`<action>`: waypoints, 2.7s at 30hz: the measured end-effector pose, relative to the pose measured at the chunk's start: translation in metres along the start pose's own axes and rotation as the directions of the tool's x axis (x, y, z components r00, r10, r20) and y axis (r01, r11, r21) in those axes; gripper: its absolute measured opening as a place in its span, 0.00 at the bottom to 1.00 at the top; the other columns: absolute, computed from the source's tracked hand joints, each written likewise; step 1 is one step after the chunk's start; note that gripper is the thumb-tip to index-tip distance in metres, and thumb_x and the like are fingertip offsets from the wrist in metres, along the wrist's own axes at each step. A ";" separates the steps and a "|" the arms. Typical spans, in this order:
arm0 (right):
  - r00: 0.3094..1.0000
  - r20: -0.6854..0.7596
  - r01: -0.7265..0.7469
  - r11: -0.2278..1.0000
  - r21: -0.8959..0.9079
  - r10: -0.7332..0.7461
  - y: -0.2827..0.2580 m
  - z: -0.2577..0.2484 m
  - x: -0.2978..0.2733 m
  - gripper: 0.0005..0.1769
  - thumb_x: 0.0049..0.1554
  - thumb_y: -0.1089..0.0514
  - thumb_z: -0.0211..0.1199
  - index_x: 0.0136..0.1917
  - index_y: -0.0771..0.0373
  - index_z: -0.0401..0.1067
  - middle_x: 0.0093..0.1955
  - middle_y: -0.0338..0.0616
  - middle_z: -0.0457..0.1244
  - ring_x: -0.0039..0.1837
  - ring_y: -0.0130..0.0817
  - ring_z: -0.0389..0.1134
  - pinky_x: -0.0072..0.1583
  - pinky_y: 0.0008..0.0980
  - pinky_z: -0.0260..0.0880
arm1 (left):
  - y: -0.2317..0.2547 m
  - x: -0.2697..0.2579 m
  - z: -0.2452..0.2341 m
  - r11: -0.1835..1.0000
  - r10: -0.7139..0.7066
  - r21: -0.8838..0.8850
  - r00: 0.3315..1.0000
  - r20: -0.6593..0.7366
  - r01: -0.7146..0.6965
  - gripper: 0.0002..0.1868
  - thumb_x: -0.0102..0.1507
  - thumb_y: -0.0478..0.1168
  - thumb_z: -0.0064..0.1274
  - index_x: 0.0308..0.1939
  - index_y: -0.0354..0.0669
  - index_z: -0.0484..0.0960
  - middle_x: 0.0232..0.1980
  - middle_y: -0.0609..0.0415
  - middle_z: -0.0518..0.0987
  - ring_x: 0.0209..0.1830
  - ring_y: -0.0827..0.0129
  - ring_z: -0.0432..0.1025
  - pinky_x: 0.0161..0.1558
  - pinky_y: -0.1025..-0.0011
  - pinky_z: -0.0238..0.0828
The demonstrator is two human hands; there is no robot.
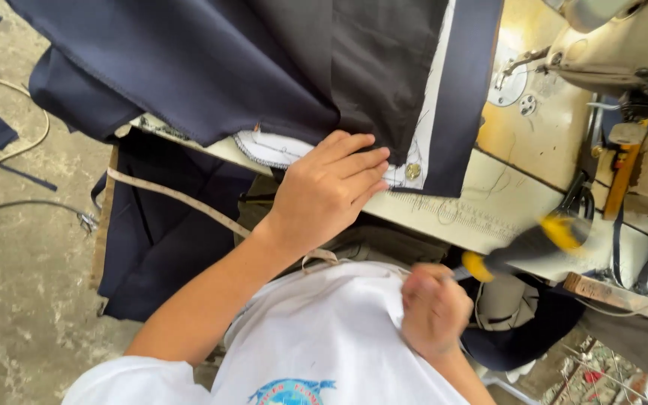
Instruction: Sewing and aligning dark blue fabric pieces using an industrial sewing machine, including using a screwdriver for precision and scissors for trimming.
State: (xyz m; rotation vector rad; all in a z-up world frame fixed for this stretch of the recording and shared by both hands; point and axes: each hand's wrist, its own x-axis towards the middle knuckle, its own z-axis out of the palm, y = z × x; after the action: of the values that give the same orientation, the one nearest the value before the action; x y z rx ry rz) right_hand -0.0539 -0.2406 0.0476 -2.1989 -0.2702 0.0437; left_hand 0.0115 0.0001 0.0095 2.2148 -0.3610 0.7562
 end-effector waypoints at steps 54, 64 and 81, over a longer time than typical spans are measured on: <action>0.945 -0.091 0.296 0.938 -0.182 -0.315 0.002 -0.064 0.108 0.21 0.82 0.67 0.51 0.49 0.85 0.73 0.35 0.61 0.66 0.37 0.49 0.74 0.38 0.35 0.67 | 0.003 0.016 -0.003 0.998 -0.055 -0.041 0.998 0.006 0.055 0.02 0.70 0.30 0.64 0.44 0.33 0.90 0.48 0.46 0.89 0.52 0.51 0.82 0.57 0.57 0.83; 0.914 0.007 0.402 0.910 0.103 -0.405 0.011 -0.057 0.114 0.17 0.77 0.62 0.44 0.52 0.75 0.69 0.37 0.52 0.63 0.40 0.42 0.76 0.37 0.28 0.71 | 0.005 0.009 -0.004 0.996 -0.074 -0.041 0.997 -0.006 0.073 0.01 0.69 0.30 0.66 0.43 0.35 0.92 0.49 0.48 0.89 0.53 0.54 0.82 0.58 0.58 0.81; 0.852 0.227 -0.140 0.213 0.967 -0.472 0.132 -0.102 0.109 0.32 0.79 0.44 0.40 0.82 0.68 0.64 0.69 0.55 0.70 0.63 0.52 0.78 0.68 0.51 0.82 | -0.002 0.010 -0.002 0.999 -0.044 -0.024 0.999 -0.014 0.044 0.02 0.68 0.29 0.68 0.43 0.35 0.91 0.49 0.49 0.89 0.53 0.56 0.80 0.58 0.61 0.80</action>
State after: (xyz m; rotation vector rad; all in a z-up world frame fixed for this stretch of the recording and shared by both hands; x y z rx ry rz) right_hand 0.0892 -0.3750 0.0109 -0.7645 -0.5894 0.5261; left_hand 0.0197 0.0028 0.0156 2.1865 -0.3113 0.7400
